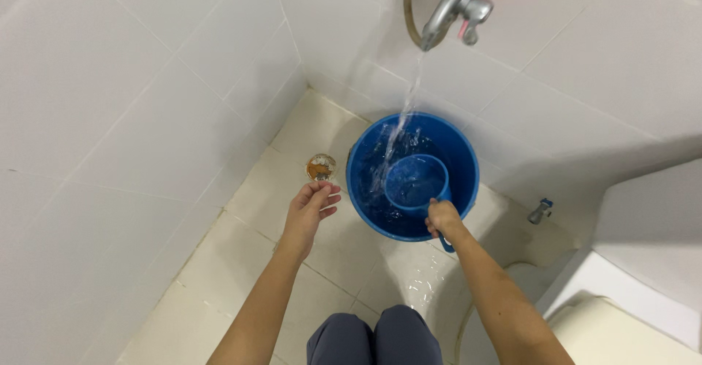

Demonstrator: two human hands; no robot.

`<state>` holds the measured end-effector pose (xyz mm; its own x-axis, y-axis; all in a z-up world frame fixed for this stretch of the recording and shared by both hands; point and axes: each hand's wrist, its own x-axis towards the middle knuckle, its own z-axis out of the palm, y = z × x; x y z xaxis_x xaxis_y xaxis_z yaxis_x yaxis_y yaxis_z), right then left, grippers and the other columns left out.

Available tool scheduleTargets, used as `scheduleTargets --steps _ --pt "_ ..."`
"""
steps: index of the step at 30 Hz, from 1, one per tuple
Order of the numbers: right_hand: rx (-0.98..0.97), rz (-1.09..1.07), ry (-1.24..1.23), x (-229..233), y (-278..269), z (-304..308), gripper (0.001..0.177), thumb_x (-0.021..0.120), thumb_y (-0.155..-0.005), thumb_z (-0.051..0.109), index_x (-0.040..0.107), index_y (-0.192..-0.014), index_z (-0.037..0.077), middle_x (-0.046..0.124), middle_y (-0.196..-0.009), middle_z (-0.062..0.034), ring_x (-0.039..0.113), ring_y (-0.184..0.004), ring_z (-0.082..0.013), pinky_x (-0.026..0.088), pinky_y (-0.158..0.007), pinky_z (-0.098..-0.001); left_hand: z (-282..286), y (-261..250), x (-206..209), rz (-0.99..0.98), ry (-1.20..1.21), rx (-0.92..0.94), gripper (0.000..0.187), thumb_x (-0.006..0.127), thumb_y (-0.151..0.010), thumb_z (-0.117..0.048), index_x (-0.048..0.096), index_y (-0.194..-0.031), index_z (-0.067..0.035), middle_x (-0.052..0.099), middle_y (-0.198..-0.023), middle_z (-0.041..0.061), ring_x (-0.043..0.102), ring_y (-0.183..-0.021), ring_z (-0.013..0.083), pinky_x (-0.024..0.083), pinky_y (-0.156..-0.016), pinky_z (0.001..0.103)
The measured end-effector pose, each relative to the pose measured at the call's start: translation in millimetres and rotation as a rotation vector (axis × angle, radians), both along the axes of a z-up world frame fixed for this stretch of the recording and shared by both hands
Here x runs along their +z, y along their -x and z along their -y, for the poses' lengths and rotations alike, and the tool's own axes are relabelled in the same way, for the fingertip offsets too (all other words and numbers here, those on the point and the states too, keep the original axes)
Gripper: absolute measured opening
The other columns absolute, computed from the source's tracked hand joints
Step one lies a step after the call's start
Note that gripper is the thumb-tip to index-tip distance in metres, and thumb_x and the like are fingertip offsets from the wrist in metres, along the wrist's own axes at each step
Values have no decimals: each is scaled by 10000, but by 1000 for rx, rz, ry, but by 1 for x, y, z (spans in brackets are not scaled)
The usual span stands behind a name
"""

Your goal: The person fills a blue scoop with water from a bucket and pours it onto a white sink and the tiled bathroom floor.

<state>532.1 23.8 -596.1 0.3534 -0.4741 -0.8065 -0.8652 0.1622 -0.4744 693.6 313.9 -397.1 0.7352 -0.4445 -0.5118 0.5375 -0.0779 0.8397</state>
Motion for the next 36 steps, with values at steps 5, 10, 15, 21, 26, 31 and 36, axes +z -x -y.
scheduleTargets --steps 5,10,15,21,26,31,36 --pt "-131 80 -83 85 17 -2 513 335 -1098 340 467 -812 -64 521 -614 -163 438 -380 -247 388 -393 -401 9 12 68 -7 -9 -4 219 591 -980 -259 642 -1106 -88 719 -1141 69 684 -1070 196 540 -920 356" --pt "-183 93 -115 166 35 3 459 370 -1081 349 476 -903 -61 507 -633 -143 414 -396 -203 353 -361 -385 24 30 137 -9 6 -3 207 597 -975 -260 644 -1097 -99 721 -1134 57 676 -1070 190 538 -918 355" --pt "-179 94 -125 248 51 6 446 374 -1073 386 527 -1065 -33 486 -629 -103 392 -396 -171 356 -358 -360 38 50 197 6 -43 -3 233 595 -977 -273 648 -1115 -92 735 -1135 66 692 -1075 185 549 -927 351" --pt "-143 166 -167 326 77 3 476 402 -1058 415 534 -1194 -22 475 -604 -87 376 -379 -160 328 -350 -342 47 68 240 -22 -23 7 301 601 -973 -253 667 -1185 -50 721 -1153 61 681 -1078 175 548 -935 338" --pt "-95 192 -159 394 99 -6 503 425 -1051 418 547 -1231 -36 466 -562 -59 364 -369 -135 327 -344 -319 56 85 237 -3 -62 34 373 616 -943 -217 618 -1266 -31 699 -1179 106 668 -1079 197 553 -916 342" --pt "-54 223 -172 448 124 -21 502 425 -1046 417 528 -1265 -23 450 -534 -43 364 -352 -136 326 -337 -320 68 105 210 1 -179 -1 531 665 -913 -218 510 -1367 10 632 -1258 160 644 -1131 223 570 -941 343" --pt "5 262 -162 489 152 -37 547 430 -1059 440 555 -1247 -58 450 -531 -33 381 -339 -129 356 -324 -309 73 130 209 -29 -297 -142 634 699 -919 -242 446 -1410 70 530 -1403 186 638 -1156 250 594 -916 352"
